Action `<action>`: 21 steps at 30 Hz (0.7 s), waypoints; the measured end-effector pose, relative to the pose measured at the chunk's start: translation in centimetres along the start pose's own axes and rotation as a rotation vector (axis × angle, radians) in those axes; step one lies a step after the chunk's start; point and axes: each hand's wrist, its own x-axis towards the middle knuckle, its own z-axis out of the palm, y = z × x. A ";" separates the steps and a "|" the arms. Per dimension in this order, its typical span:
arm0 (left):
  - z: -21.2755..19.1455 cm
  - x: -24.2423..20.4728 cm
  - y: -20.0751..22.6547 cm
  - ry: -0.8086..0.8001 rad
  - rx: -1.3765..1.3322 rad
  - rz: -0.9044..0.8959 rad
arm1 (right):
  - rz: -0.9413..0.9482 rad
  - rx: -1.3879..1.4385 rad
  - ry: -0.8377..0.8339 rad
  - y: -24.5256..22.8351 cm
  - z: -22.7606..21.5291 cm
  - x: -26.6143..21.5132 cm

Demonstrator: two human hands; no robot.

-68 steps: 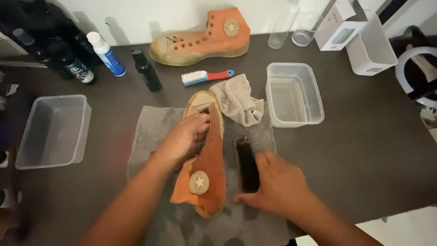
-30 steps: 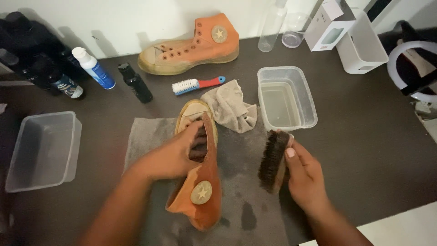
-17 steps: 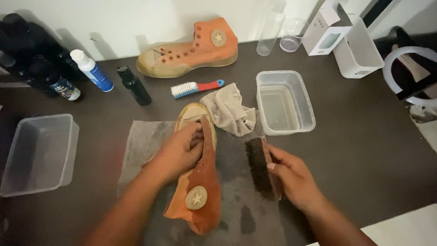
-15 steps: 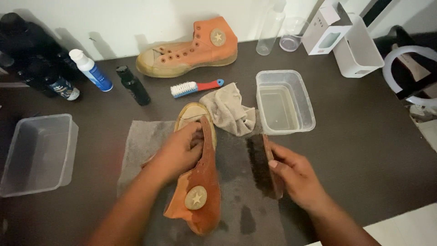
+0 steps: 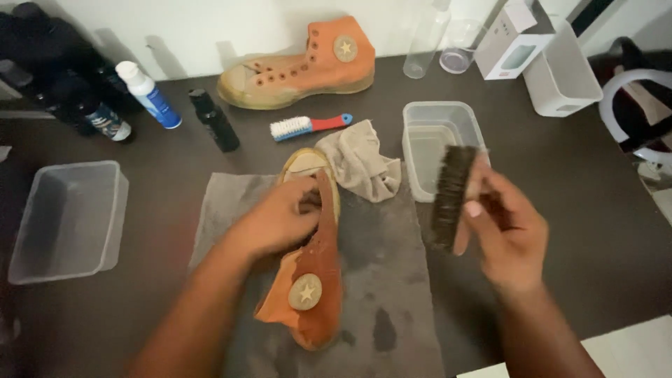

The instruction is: Brushing and wiping the side of a high-top sneaker to clean it using a brush and a cloth.

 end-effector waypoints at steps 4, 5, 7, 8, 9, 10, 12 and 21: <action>-0.3 -0.9 0.9 -0.058 0.149 0.031 | -0.100 -0.084 0.099 0.0 -0.2 -0.1; -0.5 -1.1 1.6 -0.102 0.227 0.052 | -0.139 -0.124 0.150 0.0 -0.5 -0.2; -0.1 -1.3 0.4 -0.097 0.239 0.047 | -0.151 -0.139 0.140 0.4 -1.7 0.1; 0.2 -1.3 0.0 -0.089 0.253 0.046 | -0.168 -0.154 0.131 0.5 -2.3 0.2; 0.6 -0.7 -1.0 -0.093 0.254 0.050 | -0.169 -0.157 0.136 0.3 -2.3 0.9; 0.9 0.0 -1.9 -0.043 0.365 0.062 | -0.195 -0.180 0.104 0.0 -2.4 1.6; 2.1 1.6 -5.3 0.004 0.475 0.084 | -0.225 -0.211 0.078 -0.7 -2.6 3.2; 4.5 5.9 -15.4 0.223 0.683 0.364 | 0.189 -0.903 0.040 -3.4 -0.3 10.5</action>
